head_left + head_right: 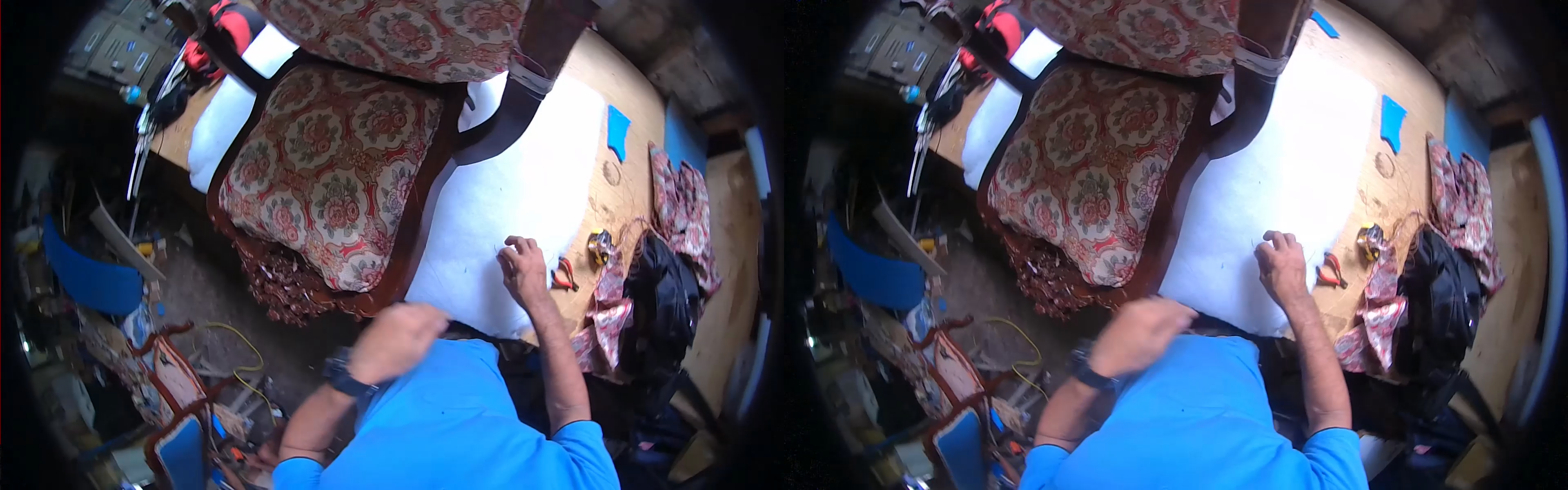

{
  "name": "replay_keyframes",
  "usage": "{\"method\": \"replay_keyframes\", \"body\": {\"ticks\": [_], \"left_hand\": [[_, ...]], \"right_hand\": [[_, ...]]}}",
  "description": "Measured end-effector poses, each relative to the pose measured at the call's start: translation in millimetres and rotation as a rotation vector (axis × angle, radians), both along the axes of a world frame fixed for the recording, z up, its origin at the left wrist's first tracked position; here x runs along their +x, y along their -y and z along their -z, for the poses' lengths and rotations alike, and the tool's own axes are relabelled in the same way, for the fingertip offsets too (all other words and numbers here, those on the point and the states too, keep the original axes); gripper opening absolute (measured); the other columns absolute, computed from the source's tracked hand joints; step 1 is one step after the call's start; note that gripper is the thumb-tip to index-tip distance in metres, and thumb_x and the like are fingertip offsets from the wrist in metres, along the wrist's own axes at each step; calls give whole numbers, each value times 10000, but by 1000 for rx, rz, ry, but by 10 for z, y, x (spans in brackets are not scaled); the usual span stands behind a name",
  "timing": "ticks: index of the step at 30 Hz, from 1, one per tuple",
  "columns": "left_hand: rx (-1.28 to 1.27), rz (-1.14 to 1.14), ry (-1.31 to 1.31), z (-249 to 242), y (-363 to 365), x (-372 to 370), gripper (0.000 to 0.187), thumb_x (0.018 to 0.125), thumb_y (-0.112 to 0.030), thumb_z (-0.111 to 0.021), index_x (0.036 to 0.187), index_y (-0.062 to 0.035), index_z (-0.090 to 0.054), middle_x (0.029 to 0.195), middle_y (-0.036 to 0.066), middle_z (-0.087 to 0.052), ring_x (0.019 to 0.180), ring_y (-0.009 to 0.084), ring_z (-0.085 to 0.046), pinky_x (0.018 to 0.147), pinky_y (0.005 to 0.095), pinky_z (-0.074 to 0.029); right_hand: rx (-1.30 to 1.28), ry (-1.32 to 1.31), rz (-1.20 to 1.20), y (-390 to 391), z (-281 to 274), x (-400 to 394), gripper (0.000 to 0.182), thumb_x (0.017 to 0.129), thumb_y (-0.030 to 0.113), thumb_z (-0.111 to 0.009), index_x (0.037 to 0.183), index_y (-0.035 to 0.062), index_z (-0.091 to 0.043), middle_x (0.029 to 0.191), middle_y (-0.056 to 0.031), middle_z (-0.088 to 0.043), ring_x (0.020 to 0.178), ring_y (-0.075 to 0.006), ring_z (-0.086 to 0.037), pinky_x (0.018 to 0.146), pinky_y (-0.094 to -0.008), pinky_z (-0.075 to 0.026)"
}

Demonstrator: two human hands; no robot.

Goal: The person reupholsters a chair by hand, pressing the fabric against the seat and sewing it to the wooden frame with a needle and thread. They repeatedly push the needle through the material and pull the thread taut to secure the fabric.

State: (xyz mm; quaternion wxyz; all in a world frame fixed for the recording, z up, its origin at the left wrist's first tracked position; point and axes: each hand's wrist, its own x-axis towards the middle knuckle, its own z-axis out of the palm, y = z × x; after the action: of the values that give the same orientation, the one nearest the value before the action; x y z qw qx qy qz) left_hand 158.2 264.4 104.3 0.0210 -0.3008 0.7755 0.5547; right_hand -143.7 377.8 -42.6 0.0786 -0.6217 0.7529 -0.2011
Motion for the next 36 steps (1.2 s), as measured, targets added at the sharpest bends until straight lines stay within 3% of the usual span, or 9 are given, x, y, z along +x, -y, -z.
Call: {"method": "replay_keyframes", "body": {"ticks": [2,4,6,9,15,21,25,29,36], "left_hand": [[-162,-392,-47,-67,296,-38,263,1035,-188,-671,1212,-15,-758,1129,187,-764,1144,359,-716,965,443,-569],[-466,-581,-131,216,710,-141,275,999,-186,-712,1220,-28,-754,1201,193,-738,1173,373,-687,987,456,-537],[-724,-666,31,528,989,-340,450,936,-208,-779,1348,-62,-670,1433,197,-624,1397,413,-536,1162,562,-410],[-939,-678,84,928,1192,-597,700,881,-238,-836,1505,-106,-548,1583,204,-484,1510,437,-411,1224,666,-314],[-988,-608,149,1109,1233,-585,908,832,-220,-890,1609,-97,-437,1634,217,-430,1547,468,-361,1220,770,-276],[-958,-580,185,1121,1247,-589,922,828,-152,-882,1628,-97,-427,1659,183,-412,1561,469,-357,1251,734,-273],[-922,-580,196,1045,1231,-583,913,833,-202,-882,1623,-106,-435,1652,191,-417,1568,466,-350,1253,749,-253],[-918,-623,147,1053,1286,-622,863,835,-249,-880,1581,-112,-468,1639,197,-427,1579,463,-337,1246,779,-225],[-934,-622,151,1088,1387,-649,823,820,-228,-892,1527,-116,-487,1629,184,-446,1580,462,-343,1232,806,-223]], "right_hand": [[38,4,-19,9,11,-22,252,889,90,-793,1129,78,-717,1274,-135,-673,1175,-375,-616,1003,-518,-506],[-3,-6,5,46,-19,-15,303,901,106,-801,1187,63,-712,1315,-146,-667,1220,-380,-610,1043,-526,-491],[-48,-2,16,121,-81,-24,336,912,117,-806,1227,51,-708,1343,-155,-663,1250,-383,-605,1070,-532,-480],[-118,12,8,264,-221,-44,321,921,100,-805,1223,46,-712,1317,-151,-684,1240,-372,-619,1073,-519,-484],[-112,111,-136,679,-355,12,281,900,53,-803,1170,47,-728,1187,-117,-736,1130,-342,-660,1013,-485,-517],[-91,141,-333,1234,-544,101,247,910,46,-795,1149,23,-738,1123,-125,-747,980,-302,-689,910,-445,-554],[-107,214,-353,1509,-603,198,306,924,44,-770,1228,34,-752,1030,-119,-750,906,-294,-690,816,-422,-567],[71,202,-400,1696,-595,374,414,923,6,-693,1326,84,-744,933,-100,-701,879,-276,-679,806,-423,-563],[83,54,-359,1723,-610,502,439,880,20,-728,1314,83,-729,886,-87,-645,836,-277,-657,775,-425,-559]]}}
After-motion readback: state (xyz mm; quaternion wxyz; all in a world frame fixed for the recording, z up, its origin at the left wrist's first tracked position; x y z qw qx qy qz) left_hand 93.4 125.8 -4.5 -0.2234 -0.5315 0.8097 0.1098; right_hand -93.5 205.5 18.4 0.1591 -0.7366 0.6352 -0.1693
